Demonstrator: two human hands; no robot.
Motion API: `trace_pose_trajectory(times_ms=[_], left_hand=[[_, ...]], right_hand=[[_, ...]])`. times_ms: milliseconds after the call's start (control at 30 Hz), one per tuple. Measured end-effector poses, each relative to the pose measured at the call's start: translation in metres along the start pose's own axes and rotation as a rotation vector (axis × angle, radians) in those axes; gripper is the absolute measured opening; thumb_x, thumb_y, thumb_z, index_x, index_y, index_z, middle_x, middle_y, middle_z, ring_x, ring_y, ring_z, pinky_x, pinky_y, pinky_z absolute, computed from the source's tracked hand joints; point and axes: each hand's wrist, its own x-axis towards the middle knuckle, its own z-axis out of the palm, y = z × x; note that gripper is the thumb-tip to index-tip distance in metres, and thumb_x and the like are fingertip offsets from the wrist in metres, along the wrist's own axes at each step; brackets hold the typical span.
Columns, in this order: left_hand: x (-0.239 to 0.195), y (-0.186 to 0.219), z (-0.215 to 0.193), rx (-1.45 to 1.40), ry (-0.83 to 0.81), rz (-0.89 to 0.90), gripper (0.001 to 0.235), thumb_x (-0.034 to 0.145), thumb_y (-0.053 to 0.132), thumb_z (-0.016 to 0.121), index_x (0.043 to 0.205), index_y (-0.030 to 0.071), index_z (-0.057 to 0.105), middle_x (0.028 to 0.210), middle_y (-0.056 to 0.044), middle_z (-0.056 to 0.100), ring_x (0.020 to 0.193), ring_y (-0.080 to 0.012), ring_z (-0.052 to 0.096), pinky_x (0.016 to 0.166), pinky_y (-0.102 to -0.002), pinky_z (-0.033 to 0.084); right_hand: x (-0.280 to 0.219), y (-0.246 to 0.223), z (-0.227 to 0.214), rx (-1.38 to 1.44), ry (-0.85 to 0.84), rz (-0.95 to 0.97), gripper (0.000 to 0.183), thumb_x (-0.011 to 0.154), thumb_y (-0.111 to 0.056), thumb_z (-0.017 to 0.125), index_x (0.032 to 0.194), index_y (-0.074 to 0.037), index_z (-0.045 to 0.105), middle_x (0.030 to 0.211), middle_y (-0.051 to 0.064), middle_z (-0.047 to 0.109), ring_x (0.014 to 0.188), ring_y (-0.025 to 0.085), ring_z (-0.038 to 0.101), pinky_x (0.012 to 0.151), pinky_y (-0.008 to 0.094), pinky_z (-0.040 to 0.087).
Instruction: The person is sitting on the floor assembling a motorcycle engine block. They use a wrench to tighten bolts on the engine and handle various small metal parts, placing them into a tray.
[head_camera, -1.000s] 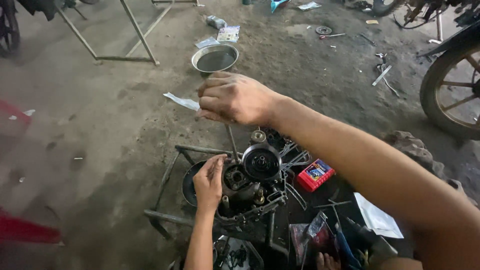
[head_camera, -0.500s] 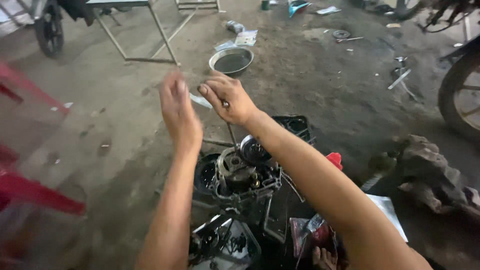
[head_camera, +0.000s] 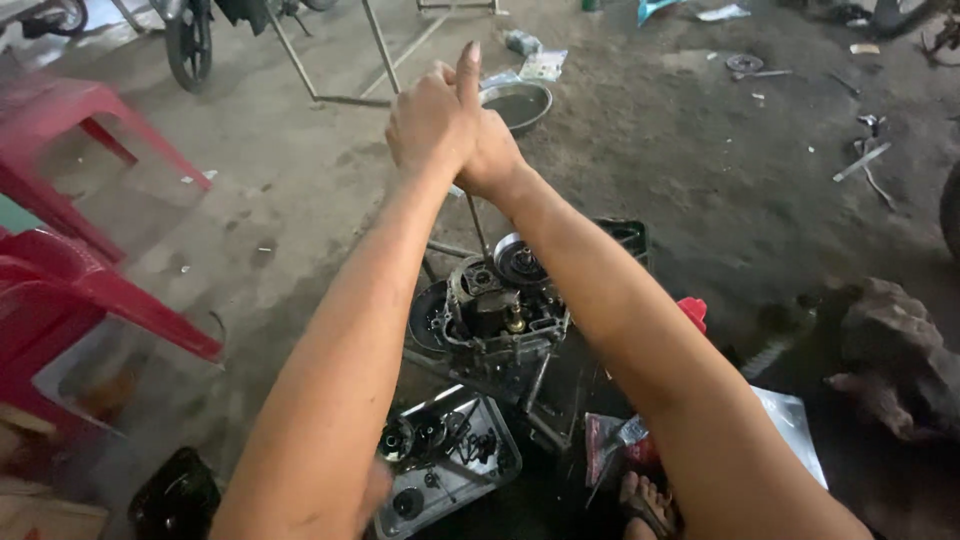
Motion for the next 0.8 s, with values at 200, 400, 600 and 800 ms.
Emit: trace_pose_trajectory(times_ms=[200,400,600,800], left_hand=[[-0.002,-0.021,0.006,-0.485,0.165,0.076,0.062,0.102,0.061,0.037,0.126,0.009,0.063,0.119,-0.016,0.073,0.111,-0.0310,0.071,0.095,-0.045,0.053],[-0.033,-0.124,0.082,-1.038,0.183,-0.272,0.052,0.110,0.044,0.044,0.127,-0.002,0.063,0.113,-0.011,0.064,0.099,-0.0200,0.063,0.083,-0.037,0.050],[-0.090,-0.130,0.085,-1.042,-0.065,-0.003,0.045,0.108,0.038,0.050,0.128,0.002,0.068,0.103,-0.007,0.065,0.090,-0.0160,0.054,0.082,-0.034,0.046],[0.002,-0.084,0.030,-0.545,0.335,0.292,0.060,0.119,0.058,0.036,0.134,0.004,0.059,0.144,-0.014,0.062,0.135,-0.0263,0.059,0.114,-0.040,0.044]], right_hand=[[0.006,-0.017,0.001,-0.284,-0.011,-0.114,0.049,0.089,-0.038,0.068,0.120,0.000,0.062,0.101,0.023,0.074,0.091,0.041,0.071,0.080,0.050,0.055],[0.007,-0.032,0.006,-0.670,-0.018,-0.033,0.044,0.104,-0.039,0.048,0.090,-0.009,0.077,0.090,0.019,0.074,0.087,0.036,0.073,0.076,0.049,0.058],[0.006,-0.036,0.009,-0.672,-0.003,0.106,0.050,0.109,-0.043,0.045,0.090,-0.010,0.078,0.091,0.020,0.073,0.087,0.039,0.072,0.079,0.049,0.058],[0.007,-0.008,0.010,-0.696,-0.046,-0.205,0.022,0.093,-0.032,0.063,0.087,-0.015,0.076,0.084,0.013,0.074,0.088,0.035,0.072,0.074,0.048,0.058]])
